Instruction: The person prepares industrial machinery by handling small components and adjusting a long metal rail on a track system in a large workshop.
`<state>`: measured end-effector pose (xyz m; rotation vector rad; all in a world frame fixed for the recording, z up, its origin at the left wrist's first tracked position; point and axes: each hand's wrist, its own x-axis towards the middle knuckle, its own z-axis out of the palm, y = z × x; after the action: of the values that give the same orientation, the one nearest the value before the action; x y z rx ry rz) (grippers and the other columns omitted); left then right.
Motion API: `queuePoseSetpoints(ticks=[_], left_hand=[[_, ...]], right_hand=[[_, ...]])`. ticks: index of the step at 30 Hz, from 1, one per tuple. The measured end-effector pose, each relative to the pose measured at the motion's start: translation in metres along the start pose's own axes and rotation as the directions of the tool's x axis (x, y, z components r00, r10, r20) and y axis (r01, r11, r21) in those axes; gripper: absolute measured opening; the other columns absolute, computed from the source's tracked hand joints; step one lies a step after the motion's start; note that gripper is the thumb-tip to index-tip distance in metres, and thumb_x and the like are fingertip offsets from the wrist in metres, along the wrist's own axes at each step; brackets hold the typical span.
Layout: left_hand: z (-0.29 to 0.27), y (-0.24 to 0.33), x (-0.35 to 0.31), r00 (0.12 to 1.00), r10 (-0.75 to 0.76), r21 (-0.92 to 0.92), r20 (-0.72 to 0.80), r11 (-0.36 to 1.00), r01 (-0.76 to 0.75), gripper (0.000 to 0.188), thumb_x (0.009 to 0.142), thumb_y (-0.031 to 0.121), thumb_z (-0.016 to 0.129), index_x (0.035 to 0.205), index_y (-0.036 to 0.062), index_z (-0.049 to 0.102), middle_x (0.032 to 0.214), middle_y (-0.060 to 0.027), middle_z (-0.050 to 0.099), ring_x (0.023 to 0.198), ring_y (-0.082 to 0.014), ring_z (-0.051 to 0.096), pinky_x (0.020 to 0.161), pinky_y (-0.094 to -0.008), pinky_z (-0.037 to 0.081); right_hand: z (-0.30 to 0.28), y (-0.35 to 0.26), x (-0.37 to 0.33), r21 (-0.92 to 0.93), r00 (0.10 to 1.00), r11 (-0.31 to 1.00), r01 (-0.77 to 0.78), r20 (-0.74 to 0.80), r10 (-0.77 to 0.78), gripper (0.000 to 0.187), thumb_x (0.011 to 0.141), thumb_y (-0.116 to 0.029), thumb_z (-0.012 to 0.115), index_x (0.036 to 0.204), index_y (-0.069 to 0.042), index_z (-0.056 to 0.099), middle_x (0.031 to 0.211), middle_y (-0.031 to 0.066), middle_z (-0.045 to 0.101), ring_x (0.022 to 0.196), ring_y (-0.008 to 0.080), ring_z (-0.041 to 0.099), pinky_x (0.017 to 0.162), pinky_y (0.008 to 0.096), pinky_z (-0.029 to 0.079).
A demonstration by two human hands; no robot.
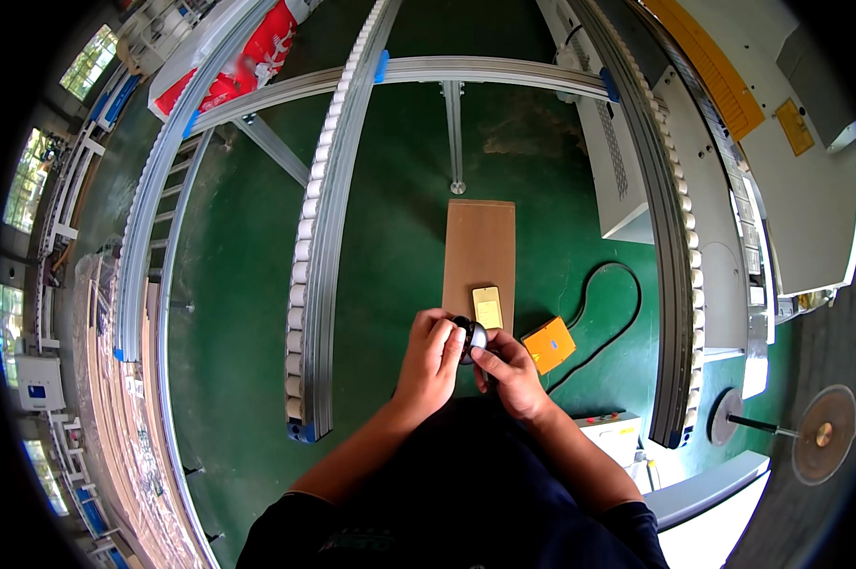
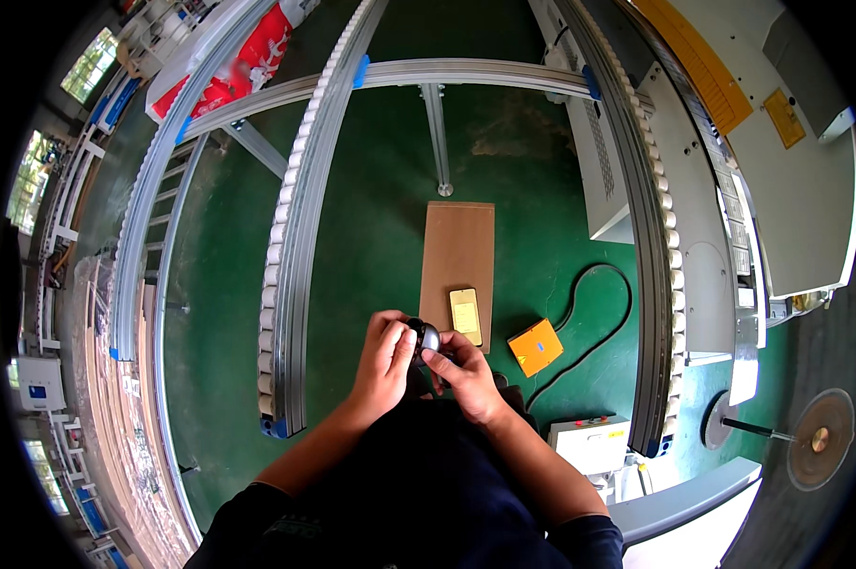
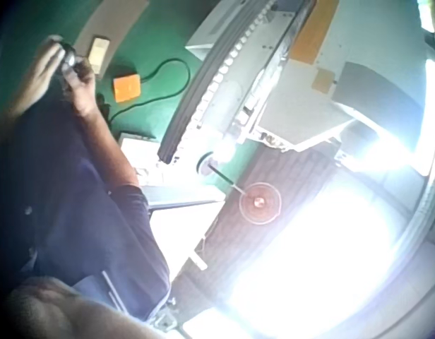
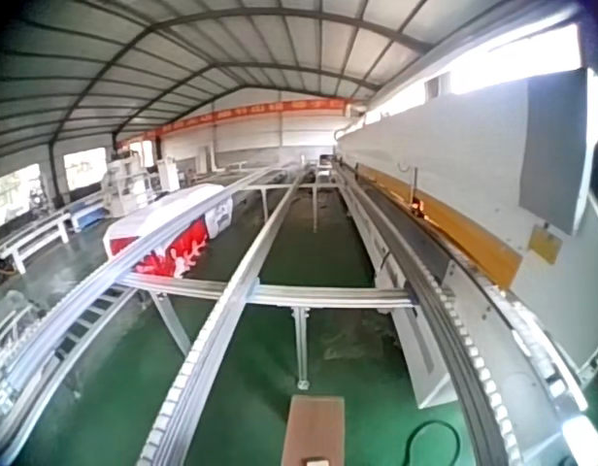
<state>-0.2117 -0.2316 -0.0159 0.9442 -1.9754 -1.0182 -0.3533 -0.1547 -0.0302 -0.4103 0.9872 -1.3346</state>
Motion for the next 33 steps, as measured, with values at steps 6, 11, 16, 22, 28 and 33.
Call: queuePoseSetpoints(ticks=[6,11,16,22,28,33], left_hand=[[-0.005,-0.004,0.014,0.989,0.126,0.151,0.079,0.979,-0.136,0.018,0.099,0.011,0.055,0.092,-0.0055,0.056,0.106,-0.0183,0.056,0.092,-0.0342,0.057,0.079,-0.0411,0.048],[-0.005,-0.01,0.014,0.983,0.147,0.041,0.114,0.987,-0.153,0.02,0.1,0.01,0.054,0.088,-0.0059,0.057,0.105,-0.0178,0.056,0.09,-0.034,0.058,0.078,-0.0406,0.049],[0.003,-0.016,0.005,0.99,-0.137,-0.287,0.007,0.949,0.134,0.02,0.104,0.011,0.048,0.1,-0.0049,0.06,0.107,-0.0133,0.059,0.09,-0.0221,0.061,0.08,-0.0316,0.049],[0.001,-0.018,0.003,0.919,-0.388,-0.387,0.074,0.838,0.385,0.034,0.109,0.024,0.039,0.112,0.0015,0.063,0.095,-0.0047,0.065,0.085,-0.0108,0.061,0.08,-0.0253,0.049],[0.011,-0.025,-0.002,0.823,-0.556,-0.607,0.117,0.616,0.503,0.048,0.111,0.031,0.034,0.114,-0.0048,0.065,0.101,-0.011,0.072,0.091,-0.0151,0.067,0.087,-0.029,0.052],[0.009,-0.048,-0.019,0.752,-0.659,-0.581,-0.004,0.614,0.535,0.045,0.11,0.032,0.037,0.112,-0.0033,0.065,0.099,-0.0098,0.072,0.085,-0.0151,0.067,0.081,-0.03,0.053]], right_hand=[[0.0,0.005,0.0,-0.025,1.0,1.0,-0.002,0.012,0.002,0.019,0.095,-0.013,0.069,0.108,-0.004,0.058,0.09,0.0034,0.059,0.062,0.0104,0.053,0.054,0.0257,0.047],[-0.001,0.006,-0.003,-0.038,1.0,0.999,-0.017,0.022,0.018,0.02,0.096,-0.015,0.066,0.11,-0.003,0.059,0.096,0.0059,0.063,0.076,0.0127,0.057,0.057,0.0263,0.046],[0.004,0.005,-0.005,0.011,0.998,0.998,-0.054,-0.018,0.055,0.022,0.095,-0.014,0.068,0.11,-0.003,0.057,0.089,0.0033,0.058,0.062,0.0105,0.056,0.055,0.0262,0.047],[0.003,0.007,-0.004,0.066,0.995,0.995,-0.078,-0.05,0.082,0.024,0.093,-0.016,0.071,0.108,-0.005,0.056,0.087,0.0023,0.057,0.063,0.0097,0.057,0.054,0.0259,0.048],[0.006,0.022,0.008,-0.053,0.957,0.997,-0.048,-0.289,0.031,0.027,0.09,-0.016,0.074,0.107,-0.006,0.056,0.082,0.0005,0.059,0.058,0.008,0.055,0.049,0.0234,0.046],[-0.02,0.04,0.038,-0.163,0.931,0.983,-0.088,-0.364,0.023,0.028,0.089,-0.018,0.076,0.105,-0.003,0.058,0.081,0.0026,0.062,0.056,0.0089,0.054,0.049,0.0246,0.045]])
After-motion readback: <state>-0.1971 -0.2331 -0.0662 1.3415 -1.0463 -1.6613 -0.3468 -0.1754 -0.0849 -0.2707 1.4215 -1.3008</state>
